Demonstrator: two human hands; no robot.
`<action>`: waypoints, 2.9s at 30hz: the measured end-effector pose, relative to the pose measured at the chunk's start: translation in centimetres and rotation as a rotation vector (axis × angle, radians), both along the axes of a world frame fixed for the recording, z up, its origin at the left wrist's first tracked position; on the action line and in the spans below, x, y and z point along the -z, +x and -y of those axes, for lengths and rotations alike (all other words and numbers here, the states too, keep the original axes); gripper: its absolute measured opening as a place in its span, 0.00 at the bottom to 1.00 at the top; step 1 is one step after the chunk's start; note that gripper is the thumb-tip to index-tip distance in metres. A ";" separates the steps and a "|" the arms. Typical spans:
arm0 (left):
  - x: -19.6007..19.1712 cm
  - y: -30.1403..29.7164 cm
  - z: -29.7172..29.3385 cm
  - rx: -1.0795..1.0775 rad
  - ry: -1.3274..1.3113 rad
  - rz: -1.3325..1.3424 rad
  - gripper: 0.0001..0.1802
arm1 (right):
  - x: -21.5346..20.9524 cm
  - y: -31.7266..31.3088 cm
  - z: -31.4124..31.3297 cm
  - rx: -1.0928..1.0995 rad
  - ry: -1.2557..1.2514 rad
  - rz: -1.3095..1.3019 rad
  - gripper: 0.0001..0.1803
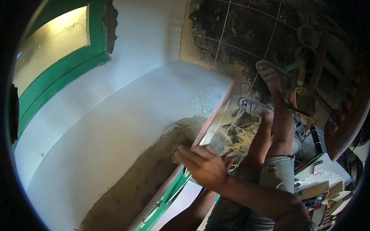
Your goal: The person applies and smooths plaster onto a wall ledge near a window using a trowel.
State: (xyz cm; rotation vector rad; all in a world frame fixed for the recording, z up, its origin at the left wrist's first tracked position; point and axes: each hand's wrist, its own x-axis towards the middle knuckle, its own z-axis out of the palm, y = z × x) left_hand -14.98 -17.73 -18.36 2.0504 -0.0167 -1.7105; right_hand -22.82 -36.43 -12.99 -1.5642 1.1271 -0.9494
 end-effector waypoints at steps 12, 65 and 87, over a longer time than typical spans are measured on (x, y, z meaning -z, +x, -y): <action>-0.1 0.7 -0.3 -0.014 0.008 -0.008 0.24 | -0.2 0.0 0.9 -0.039 0.106 -0.024 0.20; -0.8 -0.8 -2.1 -0.045 0.043 -0.014 0.24 | -1.5 1.6 3.2 -0.162 -0.043 0.254 0.18; 0.1 0.7 -1.4 -0.082 -0.036 -0.089 0.27 | -1.3 1.5 5.3 -0.235 0.136 -0.001 0.20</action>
